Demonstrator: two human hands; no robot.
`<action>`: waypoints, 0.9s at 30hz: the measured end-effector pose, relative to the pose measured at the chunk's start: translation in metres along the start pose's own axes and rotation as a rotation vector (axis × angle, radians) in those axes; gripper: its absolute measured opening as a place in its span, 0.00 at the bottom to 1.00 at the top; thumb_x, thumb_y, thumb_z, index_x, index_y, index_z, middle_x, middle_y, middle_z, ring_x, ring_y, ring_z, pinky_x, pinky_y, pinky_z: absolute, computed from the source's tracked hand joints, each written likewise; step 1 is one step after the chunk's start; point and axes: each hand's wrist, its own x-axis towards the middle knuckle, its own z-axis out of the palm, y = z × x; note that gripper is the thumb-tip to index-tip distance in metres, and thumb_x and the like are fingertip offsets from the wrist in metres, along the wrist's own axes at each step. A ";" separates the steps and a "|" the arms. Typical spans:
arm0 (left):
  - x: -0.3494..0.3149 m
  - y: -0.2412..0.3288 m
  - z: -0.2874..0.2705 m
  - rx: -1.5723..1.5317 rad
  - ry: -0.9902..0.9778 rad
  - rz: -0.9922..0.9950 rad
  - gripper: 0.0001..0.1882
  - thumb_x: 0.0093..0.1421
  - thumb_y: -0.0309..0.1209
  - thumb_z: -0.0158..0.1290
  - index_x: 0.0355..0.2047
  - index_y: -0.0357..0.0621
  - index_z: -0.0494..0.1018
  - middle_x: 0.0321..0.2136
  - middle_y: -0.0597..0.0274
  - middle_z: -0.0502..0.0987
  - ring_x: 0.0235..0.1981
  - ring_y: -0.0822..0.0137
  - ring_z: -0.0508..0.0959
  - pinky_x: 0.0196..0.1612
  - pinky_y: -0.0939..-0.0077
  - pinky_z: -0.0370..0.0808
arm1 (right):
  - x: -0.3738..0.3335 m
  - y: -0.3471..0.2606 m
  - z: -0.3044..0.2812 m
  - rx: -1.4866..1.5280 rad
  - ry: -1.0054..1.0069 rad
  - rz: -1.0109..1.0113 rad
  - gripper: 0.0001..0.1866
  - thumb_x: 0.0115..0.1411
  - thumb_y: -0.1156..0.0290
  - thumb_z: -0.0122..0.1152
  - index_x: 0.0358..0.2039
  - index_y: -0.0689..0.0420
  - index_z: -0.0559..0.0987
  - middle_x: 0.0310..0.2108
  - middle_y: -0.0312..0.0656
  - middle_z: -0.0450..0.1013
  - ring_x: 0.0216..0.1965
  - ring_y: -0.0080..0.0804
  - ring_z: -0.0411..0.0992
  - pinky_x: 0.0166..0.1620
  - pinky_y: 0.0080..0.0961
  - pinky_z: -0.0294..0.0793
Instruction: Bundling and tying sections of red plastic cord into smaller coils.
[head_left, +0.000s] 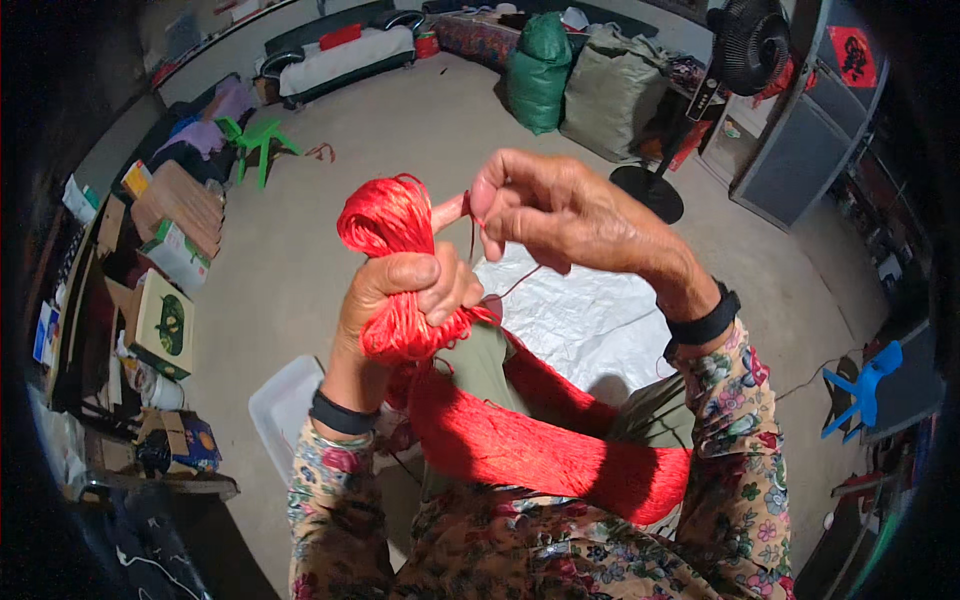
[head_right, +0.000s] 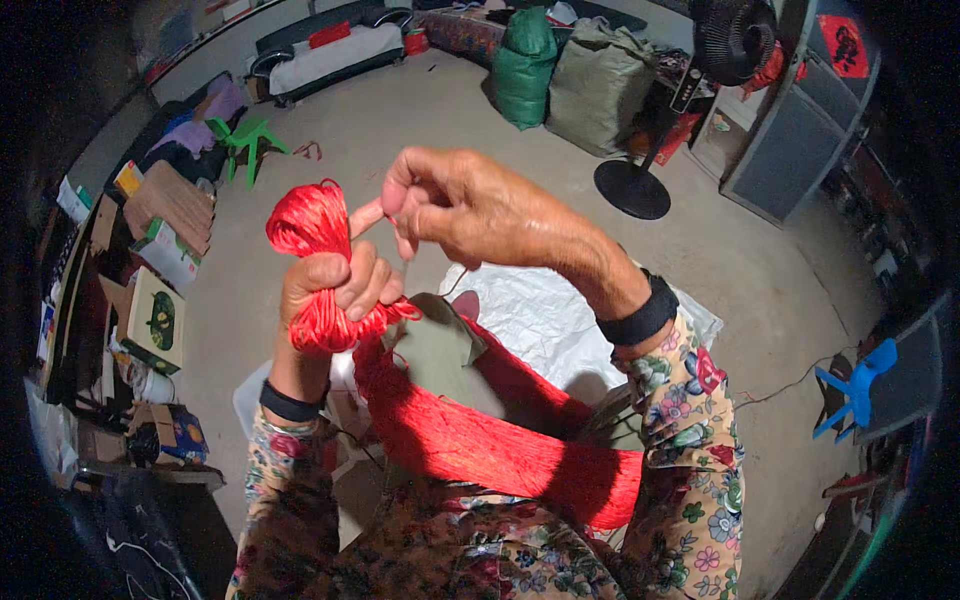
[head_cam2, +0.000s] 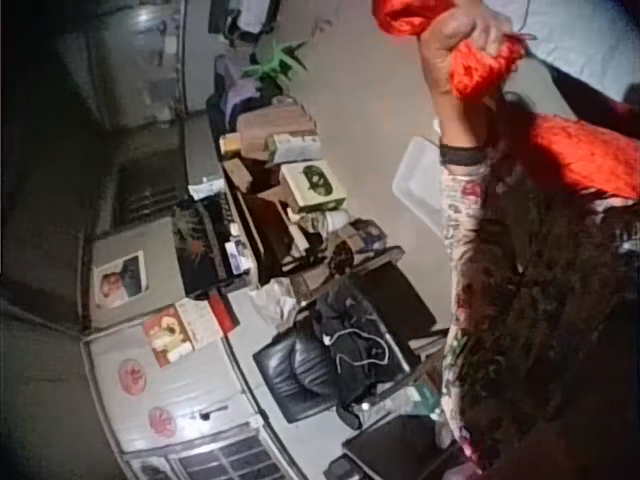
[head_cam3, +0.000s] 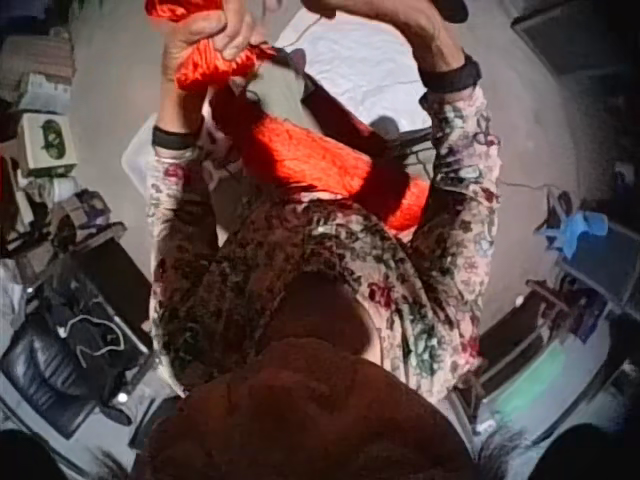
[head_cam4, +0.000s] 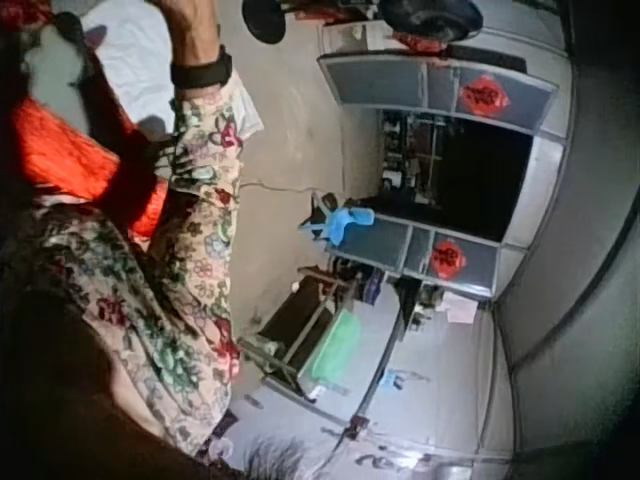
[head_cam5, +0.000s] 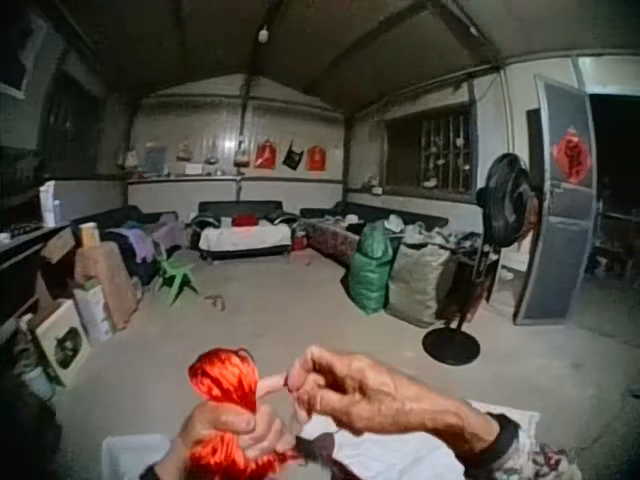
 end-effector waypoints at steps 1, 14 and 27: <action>0.003 -0.008 -0.001 -0.039 -0.009 0.042 0.41 0.57 0.29 0.53 0.66 0.31 0.46 0.15 0.65 0.65 0.17 0.70 0.66 0.39 0.68 0.66 | -0.005 0.001 0.001 0.019 0.013 0.031 0.06 0.62 0.75 0.48 0.39 0.59 0.69 0.24 0.34 0.74 0.16 0.15 0.61 0.18 0.16 0.60; 0.051 -0.073 -0.025 -0.218 -0.205 -0.083 0.37 0.56 0.31 0.53 0.64 0.32 0.52 0.14 0.64 0.66 0.16 0.68 0.68 0.36 0.69 0.67 | -0.061 0.033 -0.009 0.107 0.053 0.160 0.06 0.63 0.70 0.49 0.38 0.56 0.72 0.24 0.32 0.71 0.19 0.15 0.62 0.20 0.16 0.60; 0.053 -0.070 -0.046 0.055 0.093 -0.218 0.09 0.56 0.23 0.54 0.37 0.36 0.70 0.16 0.64 0.68 0.18 0.69 0.70 0.30 0.72 0.70 | -0.144 0.060 -0.017 0.169 0.451 0.347 0.08 0.59 0.75 0.50 0.39 0.56 0.74 0.23 0.32 0.69 0.22 0.12 0.61 0.24 0.13 0.57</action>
